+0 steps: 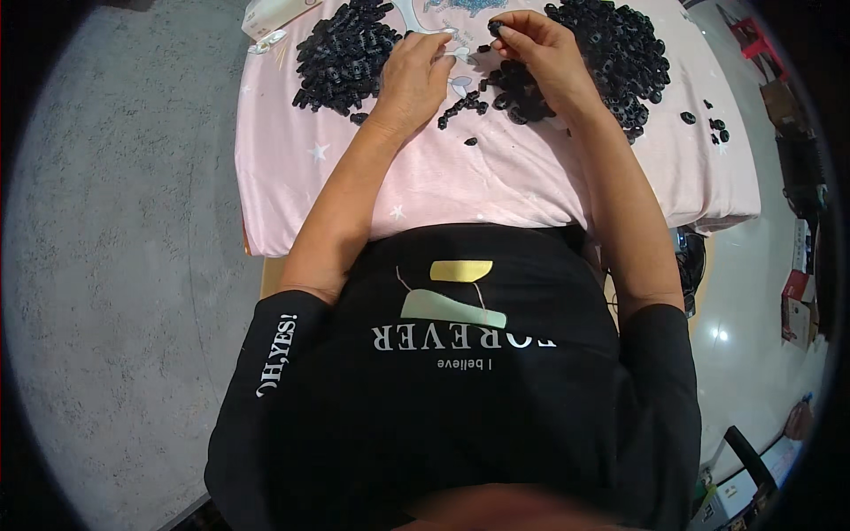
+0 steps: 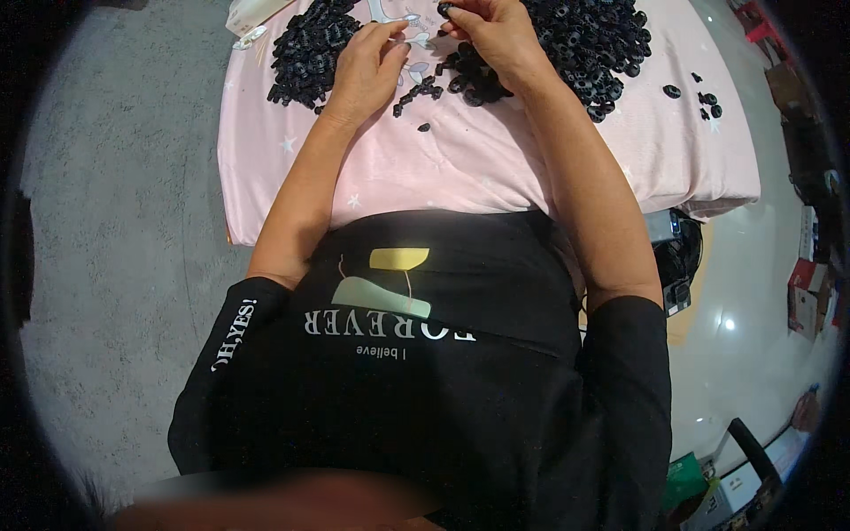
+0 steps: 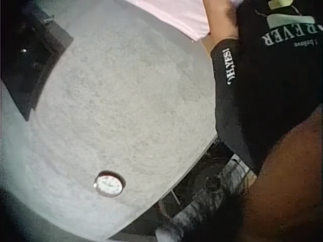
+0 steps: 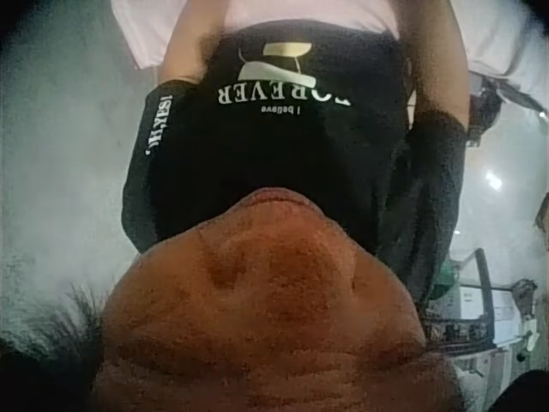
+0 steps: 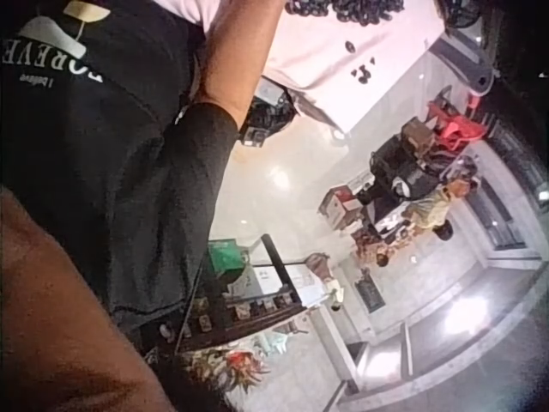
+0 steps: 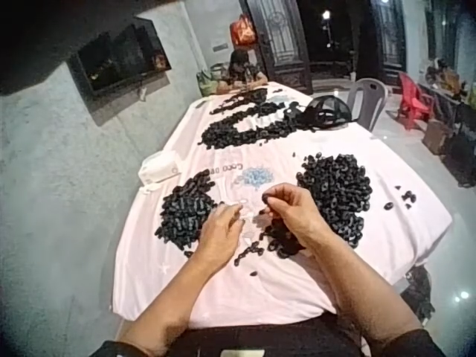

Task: Sorting and inspecting a large number of small black buttons on a pink work surface.

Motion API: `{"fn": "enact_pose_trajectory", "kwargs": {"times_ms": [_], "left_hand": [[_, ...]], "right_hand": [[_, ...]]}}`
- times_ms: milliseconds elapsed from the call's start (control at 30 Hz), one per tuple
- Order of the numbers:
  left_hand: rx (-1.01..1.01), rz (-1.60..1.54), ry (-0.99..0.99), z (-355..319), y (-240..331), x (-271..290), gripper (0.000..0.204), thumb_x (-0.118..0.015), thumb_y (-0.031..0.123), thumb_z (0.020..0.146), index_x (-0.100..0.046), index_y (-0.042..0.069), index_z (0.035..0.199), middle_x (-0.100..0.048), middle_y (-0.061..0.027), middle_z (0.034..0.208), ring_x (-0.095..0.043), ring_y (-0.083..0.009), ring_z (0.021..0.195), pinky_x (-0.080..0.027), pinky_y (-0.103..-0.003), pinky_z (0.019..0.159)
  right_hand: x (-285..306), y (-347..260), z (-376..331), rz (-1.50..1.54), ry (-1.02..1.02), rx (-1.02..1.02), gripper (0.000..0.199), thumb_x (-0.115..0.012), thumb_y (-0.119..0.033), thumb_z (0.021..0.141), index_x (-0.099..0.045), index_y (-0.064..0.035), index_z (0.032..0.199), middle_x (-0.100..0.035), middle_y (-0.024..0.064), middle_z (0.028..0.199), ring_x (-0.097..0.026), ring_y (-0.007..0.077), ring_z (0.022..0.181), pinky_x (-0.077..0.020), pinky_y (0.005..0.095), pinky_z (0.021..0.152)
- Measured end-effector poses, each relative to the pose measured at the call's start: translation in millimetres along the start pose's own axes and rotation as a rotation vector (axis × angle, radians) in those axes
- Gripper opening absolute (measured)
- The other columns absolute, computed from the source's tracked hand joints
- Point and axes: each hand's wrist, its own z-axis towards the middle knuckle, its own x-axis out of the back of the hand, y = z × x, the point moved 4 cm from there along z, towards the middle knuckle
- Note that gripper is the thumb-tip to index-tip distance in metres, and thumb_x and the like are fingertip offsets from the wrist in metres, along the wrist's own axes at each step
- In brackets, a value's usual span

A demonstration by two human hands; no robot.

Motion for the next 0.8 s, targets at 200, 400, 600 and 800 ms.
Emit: {"fn": "enact_pose_trajectory", "kwargs": {"times_ms": [200, 400, 600, 800], "left_hand": [[-0.150, 0.044, 0.008, 0.4, -1.4, -8.2, 0.033, -0.055, 0.007, 0.090, -0.059, 0.002, 0.123, -0.061, -0.0148, 0.119, -0.054, -0.0331, 0.112, -0.042, -0.040, 0.098], [-0.283, 0.129, 0.000, 1.2, 0.0, -19.9, 0.033, -0.055, 0.008, 0.090, -0.059, 0.001, 0.122, -0.059, -0.0158, 0.123, -0.052, -0.0332, 0.116, -0.041, -0.041, 0.100], [-0.131, 0.087, -0.079, 3.4, 1.5, -9.6, 0.025, -0.057, 0.008, 0.089, -0.065, 0.003, 0.112, -0.060, -0.0140, 0.120, -0.053, -0.0327, 0.115, -0.042, -0.040, 0.099], [-0.255, 0.077, -0.012, 5.2, 10.7, -13.9, 0.029, -0.058, 0.008, 0.088, -0.063, 0.004, 0.116, -0.059, -0.0119, 0.122, -0.052, -0.0325, 0.116, -0.040, -0.041, 0.100]], "right_hand": [[1.4, -1.7, -1.6, -0.011, 0.097, -0.015, 0.019, -0.059, -0.011, 0.097, -0.065, 0.0007, 0.112, -0.067, 0.0043, 0.096, -0.064, 0.0096, 0.085, -0.0516, 0.0215, 0.081], [0.9, 0.7, 0.2, -0.075, 0.060, 0.005, 0.019, -0.058, -0.010, 0.097, -0.065, 0.0001, 0.111, -0.067, 0.0043, 0.095, -0.064, 0.0094, 0.085, -0.0518, 0.0216, 0.081], [2.1, 2.1, -0.3, -0.061, 0.070, -0.001, 0.019, -0.058, -0.010, 0.097, -0.065, 0.0004, 0.111, -0.067, 0.0041, 0.094, -0.064, 0.0094, 0.084, -0.0521, 0.0220, 0.080], [0.7, 0.4, 0.4, -0.069, 0.051, 0.014, 0.019, -0.058, -0.009, 0.097, -0.065, 0.0003, 0.111, -0.067, 0.0043, 0.094, -0.064, 0.0098, 0.084, -0.0521, 0.0221, 0.080]]}}
